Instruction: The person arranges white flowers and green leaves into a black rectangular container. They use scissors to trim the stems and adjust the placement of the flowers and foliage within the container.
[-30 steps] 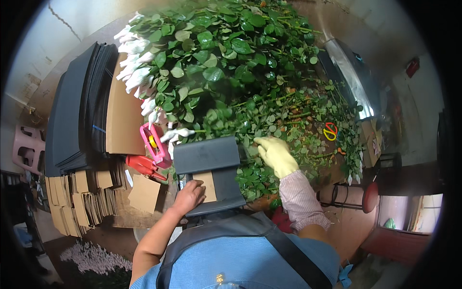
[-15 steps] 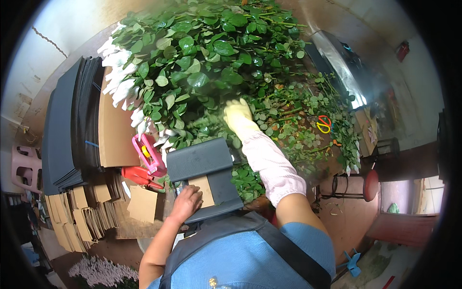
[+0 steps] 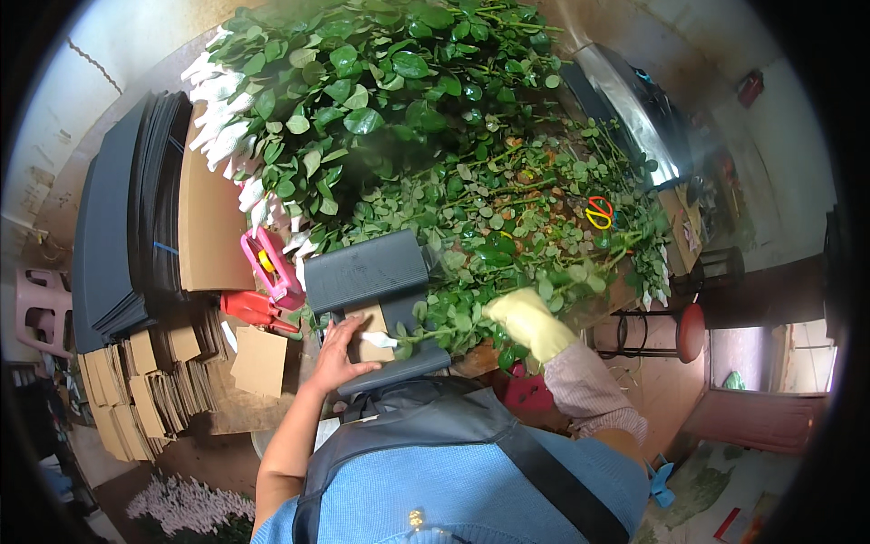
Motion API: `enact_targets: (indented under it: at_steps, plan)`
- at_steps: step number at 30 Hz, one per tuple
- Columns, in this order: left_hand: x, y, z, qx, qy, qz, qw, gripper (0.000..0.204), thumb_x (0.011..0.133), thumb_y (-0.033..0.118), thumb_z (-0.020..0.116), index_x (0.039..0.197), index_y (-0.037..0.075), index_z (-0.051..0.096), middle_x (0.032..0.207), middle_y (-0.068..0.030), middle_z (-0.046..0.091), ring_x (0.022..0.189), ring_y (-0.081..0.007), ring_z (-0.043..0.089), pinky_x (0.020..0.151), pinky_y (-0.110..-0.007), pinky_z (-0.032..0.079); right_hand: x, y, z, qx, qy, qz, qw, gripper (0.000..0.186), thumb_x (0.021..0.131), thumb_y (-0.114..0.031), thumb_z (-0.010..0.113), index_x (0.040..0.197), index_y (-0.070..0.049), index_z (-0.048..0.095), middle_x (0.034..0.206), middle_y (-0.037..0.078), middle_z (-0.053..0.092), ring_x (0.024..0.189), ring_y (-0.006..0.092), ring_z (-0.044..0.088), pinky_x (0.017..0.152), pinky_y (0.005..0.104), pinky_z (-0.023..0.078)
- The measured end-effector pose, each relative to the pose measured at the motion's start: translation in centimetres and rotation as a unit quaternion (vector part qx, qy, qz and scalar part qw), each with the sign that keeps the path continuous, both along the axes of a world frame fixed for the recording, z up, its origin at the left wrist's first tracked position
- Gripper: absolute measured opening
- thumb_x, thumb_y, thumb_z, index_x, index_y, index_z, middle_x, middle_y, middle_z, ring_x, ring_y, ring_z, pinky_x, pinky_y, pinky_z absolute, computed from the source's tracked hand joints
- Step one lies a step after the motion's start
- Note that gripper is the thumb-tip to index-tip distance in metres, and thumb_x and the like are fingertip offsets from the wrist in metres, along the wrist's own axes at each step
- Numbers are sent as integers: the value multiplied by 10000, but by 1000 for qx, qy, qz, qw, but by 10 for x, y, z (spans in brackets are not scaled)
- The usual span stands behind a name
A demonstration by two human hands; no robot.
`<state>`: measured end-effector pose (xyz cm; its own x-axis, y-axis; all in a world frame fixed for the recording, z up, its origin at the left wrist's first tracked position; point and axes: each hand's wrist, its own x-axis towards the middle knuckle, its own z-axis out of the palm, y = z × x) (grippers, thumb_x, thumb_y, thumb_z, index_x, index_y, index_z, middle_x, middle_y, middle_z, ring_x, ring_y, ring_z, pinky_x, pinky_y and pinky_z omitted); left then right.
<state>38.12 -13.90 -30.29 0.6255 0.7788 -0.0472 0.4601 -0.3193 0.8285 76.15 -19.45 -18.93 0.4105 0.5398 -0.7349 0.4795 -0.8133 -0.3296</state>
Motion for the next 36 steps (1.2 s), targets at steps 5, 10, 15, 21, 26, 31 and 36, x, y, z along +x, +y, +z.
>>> enact_targets:
  at_steps: [5,10,15,21,26,31,36]
  plan:
    - [-2,3,-16,71,68,-88,991,411,751,379,892,1069,148,773,1342,-143,564,1377,-380,452,1215,-609,230,10,-30,-79,-9,13,217,976,191,924,-202,724,1056,-76,784,883,149,738,749,183,669,687,352,542]
    - [-7,3,-11,76,78,-97,989,334,778,369,868,1002,137,780,1322,-154,551,1356,-365,456,1191,-582,267,-3,89,-24,67,-235,444,862,287,1031,-193,507,1205,-111,720,1086,157,738,975,336,714,875,436,577]
    - [1,8,-3,47,65,-114,990,344,787,356,860,1080,199,773,1321,-151,531,1385,-373,417,1205,-626,227,-26,197,-85,285,-298,465,783,303,994,-170,501,1187,-171,734,1419,84,643,1311,274,602,1111,406,444]
    - [-4,4,-7,65,81,-112,988,277,805,339,851,1048,218,797,1328,-142,541,1389,-378,416,1193,-616,260,-49,233,-82,138,-280,448,837,254,942,-144,621,1175,-142,722,1377,112,632,1302,259,575,1168,384,380]
    - [-3,0,-13,54,54,-93,993,238,818,315,838,1032,216,805,1331,-135,527,1392,-384,409,1206,-607,232,-1,193,4,483,-309,403,714,219,935,-163,646,1123,-118,750,1111,82,747,1029,263,704,1009,370,505]
    - [-2,4,-6,81,67,-105,989,230,825,329,825,1008,191,808,1313,-143,554,1353,-381,442,1177,-576,293,38,160,29,431,-287,338,786,271,922,-107,634,1177,-105,724,967,119,732,899,308,688,859,395,562]
    - [-1,6,2,75,80,-94,990,319,842,357,816,1115,191,796,1260,-143,585,1287,-363,486,1108,-485,376,18,81,86,516,60,223,825,345,825,70,510,1107,38,706,914,108,668,761,245,606,708,322,504]
